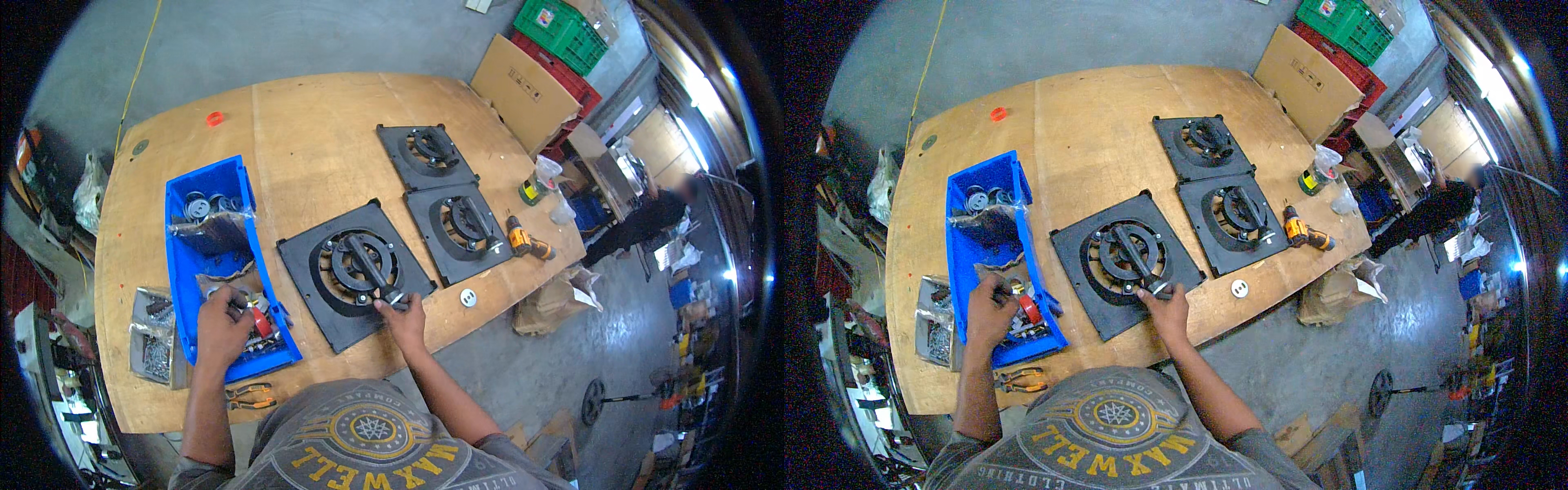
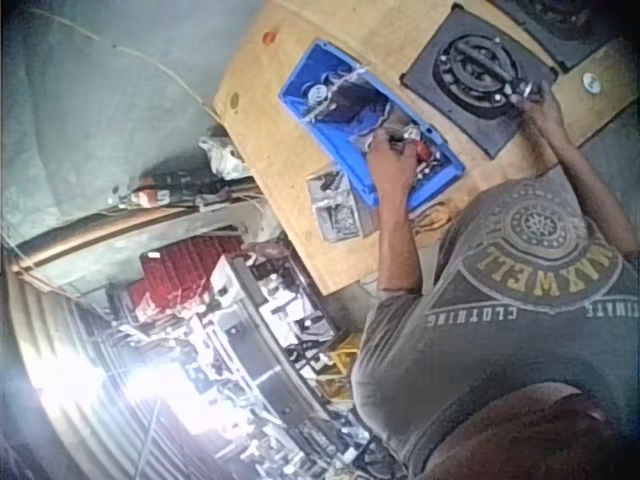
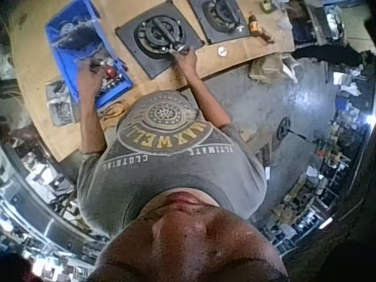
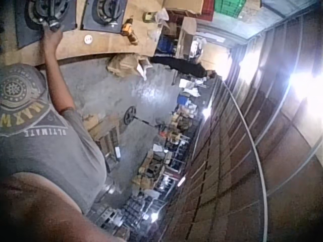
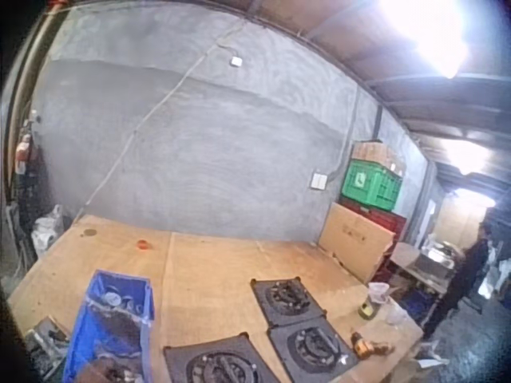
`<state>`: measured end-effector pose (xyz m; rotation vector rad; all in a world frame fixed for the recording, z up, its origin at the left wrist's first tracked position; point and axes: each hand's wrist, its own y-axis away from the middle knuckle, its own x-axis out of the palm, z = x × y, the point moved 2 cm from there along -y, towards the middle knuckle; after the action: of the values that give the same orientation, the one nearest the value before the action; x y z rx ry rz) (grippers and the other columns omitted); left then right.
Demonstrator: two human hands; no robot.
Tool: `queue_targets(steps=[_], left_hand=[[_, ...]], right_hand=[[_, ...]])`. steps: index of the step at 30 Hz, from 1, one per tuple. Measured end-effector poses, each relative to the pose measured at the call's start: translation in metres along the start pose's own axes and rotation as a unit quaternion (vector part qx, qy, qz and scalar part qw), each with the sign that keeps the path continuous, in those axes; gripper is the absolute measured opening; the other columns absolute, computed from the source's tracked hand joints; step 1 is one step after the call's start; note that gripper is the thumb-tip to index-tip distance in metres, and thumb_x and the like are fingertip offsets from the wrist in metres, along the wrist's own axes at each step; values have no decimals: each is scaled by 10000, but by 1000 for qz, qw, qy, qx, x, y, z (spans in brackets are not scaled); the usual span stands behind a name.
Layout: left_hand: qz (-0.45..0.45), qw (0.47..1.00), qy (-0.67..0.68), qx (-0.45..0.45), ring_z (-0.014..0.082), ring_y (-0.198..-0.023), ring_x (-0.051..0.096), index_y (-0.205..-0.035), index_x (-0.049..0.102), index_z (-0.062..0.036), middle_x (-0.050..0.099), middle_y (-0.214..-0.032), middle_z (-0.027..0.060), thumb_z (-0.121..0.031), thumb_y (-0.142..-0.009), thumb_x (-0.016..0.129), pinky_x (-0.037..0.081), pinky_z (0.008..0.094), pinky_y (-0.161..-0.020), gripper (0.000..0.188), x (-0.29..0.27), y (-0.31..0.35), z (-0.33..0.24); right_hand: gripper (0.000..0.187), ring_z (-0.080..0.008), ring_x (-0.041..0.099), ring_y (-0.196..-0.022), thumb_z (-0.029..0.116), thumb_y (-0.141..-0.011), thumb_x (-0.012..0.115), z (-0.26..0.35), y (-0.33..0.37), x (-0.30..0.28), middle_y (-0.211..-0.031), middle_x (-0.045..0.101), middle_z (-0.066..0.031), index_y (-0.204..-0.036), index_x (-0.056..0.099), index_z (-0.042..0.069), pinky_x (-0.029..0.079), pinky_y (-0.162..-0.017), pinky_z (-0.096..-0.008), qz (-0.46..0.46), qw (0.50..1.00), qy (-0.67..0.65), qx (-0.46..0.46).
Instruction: The person uses a cordless drill to fasten screws into a square fan housing on a workbench. They then retrieve small components from a blue bin and attach them to the fan assembly by hand.
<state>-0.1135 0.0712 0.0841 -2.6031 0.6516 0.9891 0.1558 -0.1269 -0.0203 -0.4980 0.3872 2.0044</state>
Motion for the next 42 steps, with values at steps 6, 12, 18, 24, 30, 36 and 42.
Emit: queue_targets(steps=[6,12,18,24,30,36,42], left_hand=[[4,1000,-8,-6,242,-649,630,-861,588,-4,636,-756,144,-47,-723,675,494,359,-615,168,3,0,0],[0,999,19,30,241,-655,626,-863,592,-7,636,-764,135,-65,-721,696,501,363,-623,186,12,0,-7],[61,997,41,33,234,-668,630,-871,600,-18,627,-768,135,-86,-736,707,507,352,-629,186,25,1,-32],[96,992,76,41,218,-678,638,-892,598,-16,631,-822,126,-82,-746,715,516,336,-638,198,38,6,-37],[129,971,169,107,160,-712,621,-989,587,-29,646,-816,79,-80,-756,734,514,308,-668,280,82,23,-64],[175,924,332,77,143,-727,616,-1105,572,-19,648,-888,74,-66,-784,727,511,294,-666,359,158,32,-82],[186,929,170,270,213,-715,653,-1140,601,-18,659,-959,144,-137,-779,733,522,338,-657,402,184,38,-93]], right_hand=[[710,-372,665,-807,385,-668,881,2,-7,0,-855,650,-235,-1044,462,-49,521,-723,-412,-24,998,40,-50],[763,-230,661,-792,382,-674,881,-6,-17,3,-929,663,-176,-1169,476,-33,526,-724,-338,24,998,37,-37],[851,-229,670,-840,359,-677,883,-14,-16,8,-997,667,-166,-1294,429,-11,538,-773,-345,43,998,-10,-38],[819,-231,667,-890,319,-727,855,-24,-9,3,-1005,650,-170,-1320,390,-4,544,-789,-345,38,995,-68,-59],[382,-172,629,-829,267,-856,728,-47,18,-34,-921,649,-118,-1050,567,-20,510,-700,-307,42,998,-43,32],[254,-142,612,-807,252,-930,654,4,58,-53,-935,638,-84,-1001,599,14,503,-668,-288,204,944,-246,78],[266,-177,645,-856,203,-943,632,4,56,-48,-986,625,-79,-1117,538,25,560,-681,-301,155,895,-387,157]])
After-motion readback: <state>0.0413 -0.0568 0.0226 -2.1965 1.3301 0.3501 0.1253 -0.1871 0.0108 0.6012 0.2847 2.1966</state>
